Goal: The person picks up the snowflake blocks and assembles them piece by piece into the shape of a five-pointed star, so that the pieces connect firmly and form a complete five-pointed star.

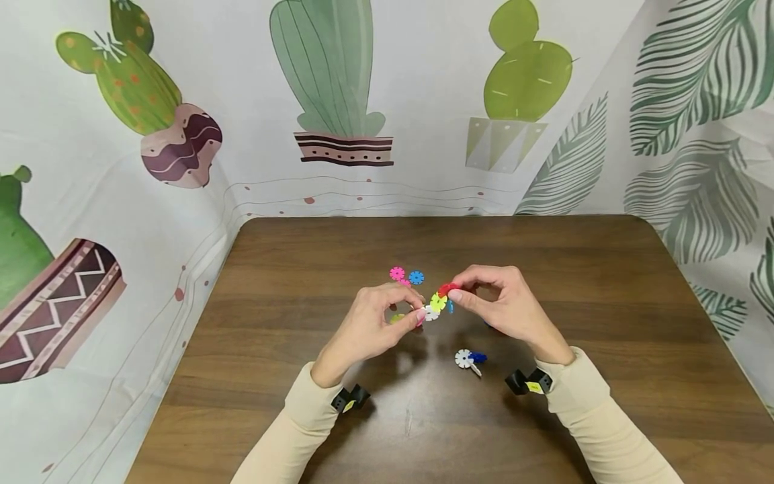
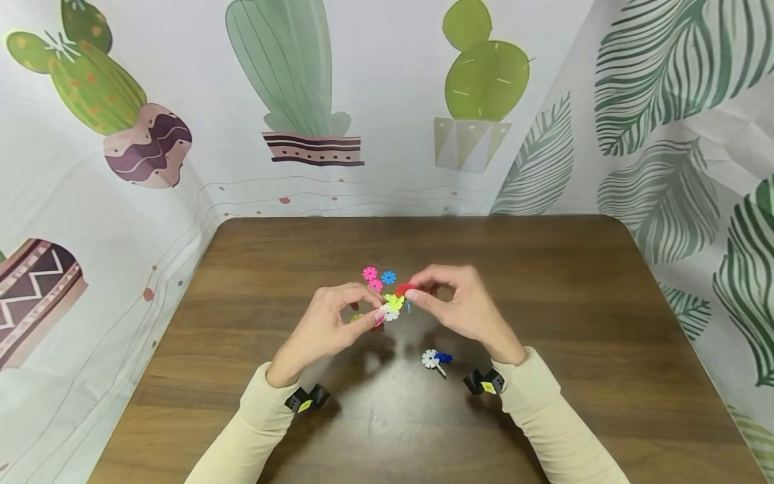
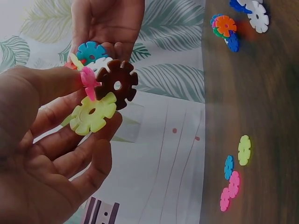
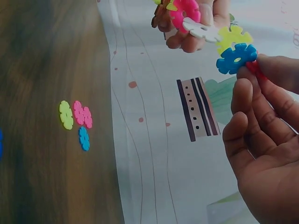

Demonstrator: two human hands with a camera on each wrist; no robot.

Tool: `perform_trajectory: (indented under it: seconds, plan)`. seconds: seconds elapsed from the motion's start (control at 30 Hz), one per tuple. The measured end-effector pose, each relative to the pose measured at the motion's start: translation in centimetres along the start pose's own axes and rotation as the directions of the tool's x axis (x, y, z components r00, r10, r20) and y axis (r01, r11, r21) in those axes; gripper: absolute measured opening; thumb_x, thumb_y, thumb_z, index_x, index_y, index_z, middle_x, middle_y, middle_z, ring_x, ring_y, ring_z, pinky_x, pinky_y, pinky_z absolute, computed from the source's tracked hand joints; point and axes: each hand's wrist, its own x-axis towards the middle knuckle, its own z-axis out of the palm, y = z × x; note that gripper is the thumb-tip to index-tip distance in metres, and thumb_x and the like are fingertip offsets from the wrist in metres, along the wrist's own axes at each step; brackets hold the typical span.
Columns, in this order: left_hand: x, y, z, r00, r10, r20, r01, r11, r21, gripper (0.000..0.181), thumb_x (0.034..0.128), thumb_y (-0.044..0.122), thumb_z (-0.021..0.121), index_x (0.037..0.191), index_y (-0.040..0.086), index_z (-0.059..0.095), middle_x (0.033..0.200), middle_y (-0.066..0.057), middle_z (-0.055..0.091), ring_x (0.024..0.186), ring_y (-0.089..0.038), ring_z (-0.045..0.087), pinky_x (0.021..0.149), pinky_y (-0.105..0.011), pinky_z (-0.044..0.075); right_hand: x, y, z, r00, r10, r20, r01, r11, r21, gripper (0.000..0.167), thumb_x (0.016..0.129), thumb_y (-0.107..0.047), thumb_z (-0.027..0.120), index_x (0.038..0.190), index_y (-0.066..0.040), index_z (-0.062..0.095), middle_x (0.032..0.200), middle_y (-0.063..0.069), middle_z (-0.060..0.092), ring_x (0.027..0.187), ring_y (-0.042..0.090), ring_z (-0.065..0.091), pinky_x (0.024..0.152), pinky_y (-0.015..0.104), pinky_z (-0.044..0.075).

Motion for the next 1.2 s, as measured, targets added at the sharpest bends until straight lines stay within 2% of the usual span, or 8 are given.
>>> perform_trajectory:
  seconds: [0.07,0.23,0.47,0.57,0.73,0.87,1.03,1.2]
  plan:
    - [-0.02,0.11,0.00,1.000,0.004,0.004,-0.004,1.000,-0.005,0.004,0.0957,0.018,0.081,0.098,0.015,0.080,0.097,0.002,0.080,0.087,-0.010,0.072,0.074,-0.029,0.058,0.01,0.03,0.07,1.000,-0.012,0.003,0.012,1.000,-0.004,0.019,0.093,-0.001,0.081,0.101,-0.019,0.081,0.089,0.008,0.077,0.079,0.013,0.067,0.070,0.025,0.057]
    - [-0.04,0.30,0.06,1.000,0.004,0.003,-0.003,0.999,-0.032,0.003,0.0961,0.017,0.080,0.095,0.016,0.078,0.087,0.006,0.077,0.082,-0.004,0.070,0.075,-0.039,0.061,0.02,-0.01,0.16,1.000,-0.024,0.007,0.024,1.000,0.003,0.020,0.093,0.001,0.080,0.100,-0.017,0.081,0.089,0.002,0.076,0.078,0.012,0.066,0.070,0.025,0.057]
    - [-0.12,0.32,0.19,1.000,0.013,-0.001,-0.013,0.997,-0.080,0.006,0.0950,0.010,0.079,0.093,0.015,0.077,0.082,0.006,0.074,0.082,-0.005,0.070,0.076,-0.021,0.059,-0.13,-0.15,0.30,1.000,-0.001,0.031,0.000,0.999,0.042,0.015,0.093,-0.002,0.081,0.100,-0.016,0.080,0.090,0.010,0.076,0.080,0.012,0.067,0.074,0.022,0.059]
    - [-0.10,0.32,0.26,0.999,0.040,-0.004,-0.040,0.995,-0.091,0.006,0.0945,0.008,0.078,0.093,0.013,0.076,0.083,0.003,0.073,0.082,-0.007,0.071,0.079,-0.021,0.061,-0.14,-0.23,0.30,0.999,-0.002,0.038,0.000,0.999,0.053,0.016,0.093,-0.001,0.081,0.101,-0.015,0.080,0.091,0.012,0.076,0.081,0.013,0.068,0.076,0.022,0.061]
    - [-0.09,0.28,0.29,0.995,0.098,0.008,-0.096,0.989,-0.108,0.004,0.0933,0.006,0.077,0.093,0.009,0.074,0.085,-0.001,0.073,0.079,-0.009,0.068,0.076,-0.023,0.061,-0.26,-0.13,0.16,0.998,-0.011,0.059,0.010,1.000,0.011,0.021,0.091,0.002,0.081,0.100,-0.017,0.080,0.093,0.005,0.078,0.081,0.012,0.069,0.076,0.023,0.062]
    - [-0.12,0.15,0.41,0.989,0.147,0.007,-0.144,0.980,-0.139,0.007,0.0913,0.002,0.075,0.093,0.008,0.073,0.086,-0.003,0.072,0.080,-0.009,0.066,0.076,-0.021,0.060,-0.37,-0.18,0.04,0.997,-0.013,0.074,0.011,0.999,0.032,0.019,0.091,0.002,0.081,0.100,-0.015,0.080,0.094,0.010,0.078,0.082,0.013,0.070,0.078,0.023,0.063]
    - [-0.16,-0.02,0.77,0.979,0.202,-0.029,-0.204,0.967,-0.149,0.008,0.0923,0.000,0.074,0.094,0.008,0.073,0.089,-0.004,0.073,0.081,-0.011,0.067,0.077,-0.022,0.061,-0.40,-0.25,0.05,0.996,-0.034,0.081,0.028,0.997,0.075,0.020,0.091,0.005,0.080,0.099,-0.013,0.081,0.094,0.008,0.078,0.084,0.013,0.071,0.078,0.023,0.063]
    - [-0.20,0.08,1.00,0.977,0.204,-0.070,-0.212,0.966,-0.147,0.007,0.0924,0.000,0.075,0.094,0.008,0.075,0.090,-0.004,0.075,0.081,-0.010,0.069,0.078,-0.022,0.062,-0.53,-0.08,0.17,0.996,-0.042,0.082,0.036,0.996,0.078,0.022,0.091,0.008,0.078,0.098,-0.013,0.081,0.094,0.006,0.079,0.084,0.012,0.071,0.077,0.022,0.062]
